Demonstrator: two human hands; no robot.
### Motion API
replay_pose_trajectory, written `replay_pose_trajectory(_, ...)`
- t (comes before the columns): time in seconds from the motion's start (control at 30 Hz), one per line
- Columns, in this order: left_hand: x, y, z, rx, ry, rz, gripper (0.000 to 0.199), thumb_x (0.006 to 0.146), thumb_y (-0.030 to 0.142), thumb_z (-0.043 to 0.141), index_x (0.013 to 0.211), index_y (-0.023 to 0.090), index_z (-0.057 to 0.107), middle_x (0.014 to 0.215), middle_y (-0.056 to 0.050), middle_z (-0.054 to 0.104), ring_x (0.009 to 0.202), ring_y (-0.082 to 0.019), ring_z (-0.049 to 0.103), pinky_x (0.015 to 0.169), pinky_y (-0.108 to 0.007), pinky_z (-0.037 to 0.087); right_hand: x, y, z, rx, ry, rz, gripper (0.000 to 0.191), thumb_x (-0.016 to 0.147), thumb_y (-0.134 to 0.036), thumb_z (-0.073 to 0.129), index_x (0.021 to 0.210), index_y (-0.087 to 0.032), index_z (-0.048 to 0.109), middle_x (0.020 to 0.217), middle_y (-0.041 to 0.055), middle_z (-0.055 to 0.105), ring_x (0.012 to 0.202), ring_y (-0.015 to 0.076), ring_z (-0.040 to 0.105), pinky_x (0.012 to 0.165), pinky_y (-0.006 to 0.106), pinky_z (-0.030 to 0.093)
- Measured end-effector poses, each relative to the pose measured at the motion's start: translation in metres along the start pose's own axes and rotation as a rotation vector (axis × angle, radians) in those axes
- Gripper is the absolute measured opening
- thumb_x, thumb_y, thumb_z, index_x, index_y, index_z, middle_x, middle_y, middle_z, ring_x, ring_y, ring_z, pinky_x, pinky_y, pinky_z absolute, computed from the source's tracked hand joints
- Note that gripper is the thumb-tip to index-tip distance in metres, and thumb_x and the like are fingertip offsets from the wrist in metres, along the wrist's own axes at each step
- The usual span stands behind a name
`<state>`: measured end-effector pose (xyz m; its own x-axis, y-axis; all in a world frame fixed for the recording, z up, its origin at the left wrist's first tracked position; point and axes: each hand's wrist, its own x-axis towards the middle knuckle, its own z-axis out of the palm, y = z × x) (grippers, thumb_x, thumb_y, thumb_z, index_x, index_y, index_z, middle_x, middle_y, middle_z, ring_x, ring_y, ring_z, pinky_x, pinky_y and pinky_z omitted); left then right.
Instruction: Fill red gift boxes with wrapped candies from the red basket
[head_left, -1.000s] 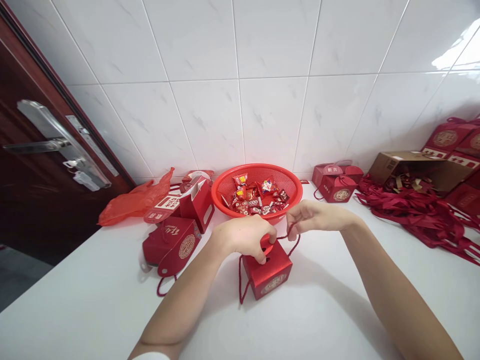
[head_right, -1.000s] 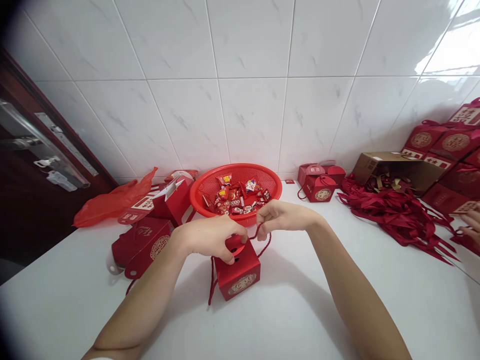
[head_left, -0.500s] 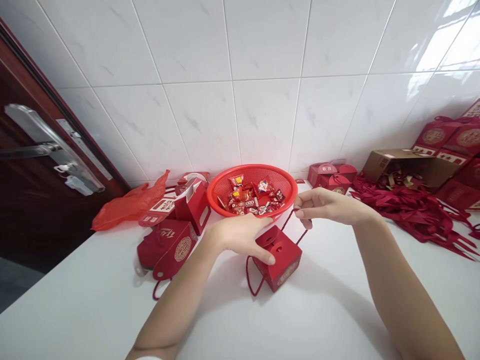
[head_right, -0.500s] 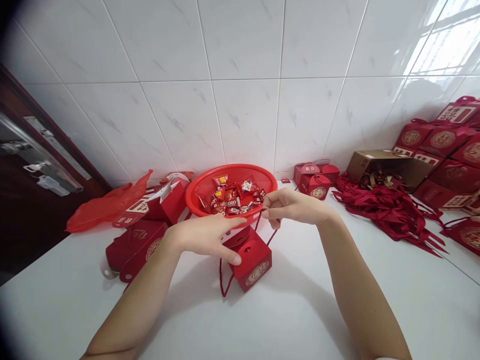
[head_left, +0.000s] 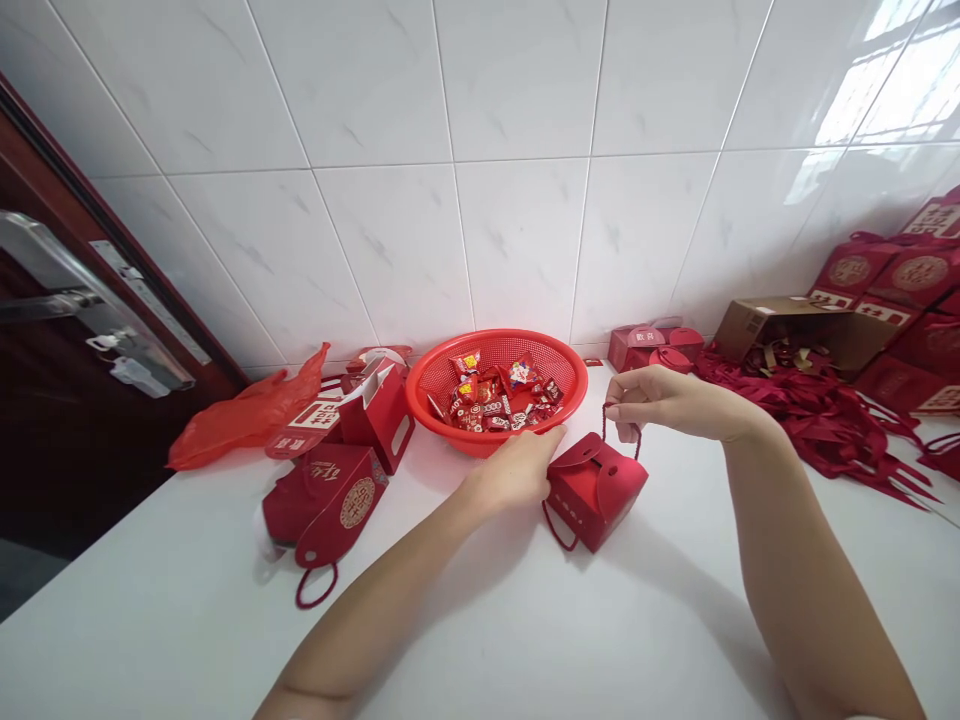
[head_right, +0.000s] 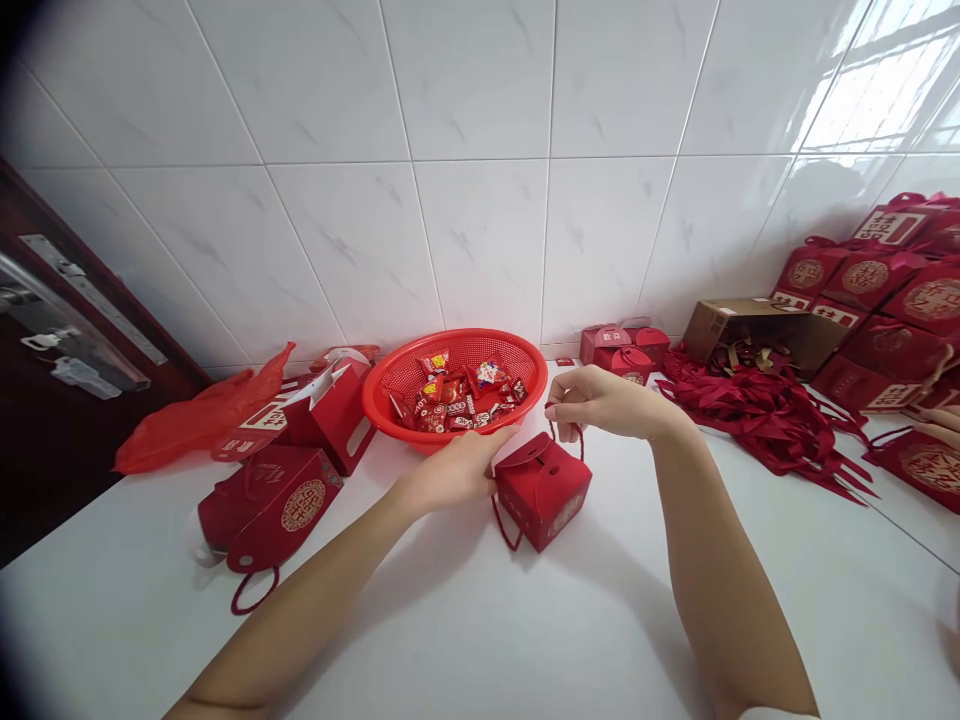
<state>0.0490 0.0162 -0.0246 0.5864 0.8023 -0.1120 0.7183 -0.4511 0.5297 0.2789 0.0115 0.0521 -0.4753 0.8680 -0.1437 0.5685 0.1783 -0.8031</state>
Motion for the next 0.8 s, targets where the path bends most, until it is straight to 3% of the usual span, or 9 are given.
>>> replay_pose_trajectory(0.17, -0.001, 0.005, -0.003, 0.056, 0.057, -0.032, 0.052, 0.077, 0.012, 0.057, 0.127, 0.023, 0.063, 0.106, -0.008, 0.074, 0.101, -0.029, 0.067, 0.081, -0.033, 0.049, -0.001, 0.004, -0.001, -0.001, 0.049, 0.031, 0.034, 0.079, -0.049, 0.071, 0.075, -0.02, 0.055, 0.071, 0.0045, 0.07, 0.072, 0.0195, 0.066, 0.07, 0.033, 0.048)
replay_pose_trajectory(0.27, -0.006, 0.014, -0.012, 0.005, 0.123, -0.028, 0.054, 0.078, 0.016, 0.056, 0.131, 0.022, 0.065, 0.091, -0.005, 0.076, 0.102, -0.03, 0.068, 0.084, -0.036, 0.049, -0.002, 0.004, -0.003, -0.028, 0.1, 0.047, 0.033, 0.079, -0.049, 0.071, 0.074, -0.02, 0.055, 0.071, 0.0052, 0.071, 0.073, 0.0202, 0.066, 0.07, 0.034, 0.047)
replay_pose_trajectory(0.4, -0.006, 0.019, -0.02, -0.18, 0.226, -0.042, 0.043, 0.078, 0.019, 0.057, 0.119, 0.021, 0.071, 0.074, -0.001, 0.071, 0.089, -0.026, 0.072, 0.081, -0.033, 0.051, -0.001, 0.004, -0.002, -0.032, 0.123, 0.053, 0.033, 0.079, -0.049, 0.07, 0.073, -0.02, 0.056, 0.069, 0.0051, 0.07, 0.072, 0.0207, 0.065, 0.071, 0.035, 0.047)
replay_pose_trajectory(0.57, -0.002, 0.014, -0.028, -0.603, 0.122, -0.142, 0.045, 0.076, 0.01, 0.059, 0.12, 0.017, 0.062, 0.069, 0.005, 0.062, 0.06, -0.017, 0.071, 0.06, -0.026, 0.051, 0.002, 0.007, 0.001, 0.045, 0.164, 0.023, 0.031, 0.08, -0.049, 0.071, 0.081, -0.02, 0.057, 0.066, 0.0035, 0.069, 0.069, 0.0196, 0.065, 0.073, 0.036, 0.049)
replay_pose_trajectory(0.63, -0.003, 0.013, -0.035, -0.757, 0.072, -0.119, 0.046, 0.077, 0.008, 0.059, 0.123, 0.015, 0.059, 0.066, 0.005, 0.061, 0.057, -0.016, 0.07, 0.06, -0.026, 0.053, 0.002, 0.007, 0.002, 0.074, 0.204, -0.003, 0.031, 0.081, -0.047, 0.072, 0.087, -0.02, 0.058, 0.064, 0.002, 0.068, 0.067, 0.0188, 0.063, 0.071, 0.036, 0.049)
replay_pose_trajectory(0.7, -0.007, 0.014, -0.042, -0.899, 0.054, -0.038, 0.044, 0.08, 0.01, 0.061, 0.124, 0.014, 0.058, 0.069, 0.003, 0.065, 0.064, -0.016, 0.071, 0.068, -0.028, 0.056, 0.002, 0.006, 0.003, 0.109, 0.22, -0.038, 0.032, 0.081, -0.047, 0.073, 0.093, -0.02, 0.06, 0.065, 0.0014, 0.067, 0.068, 0.0186, 0.064, 0.071, 0.035, 0.049)
replay_pose_trajectory(0.8, -0.014, 0.018, -0.05, -1.063, 0.045, 0.117, 0.042, 0.085, 0.015, 0.065, 0.126, 0.014, 0.057, 0.095, -0.006, 0.073, 0.094, -0.02, 0.074, 0.09, -0.035, 0.057, 0.002, 0.0, 0.008, 0.165, 0.165, -0.081, 0.035, 0.079, -0.049, 0.074, 0.094, -0.02, 0.063, 0.074, 0.0032, 0.07, 0.075, 0.0195, 0.065, 0.075, 0.035, 0.049)
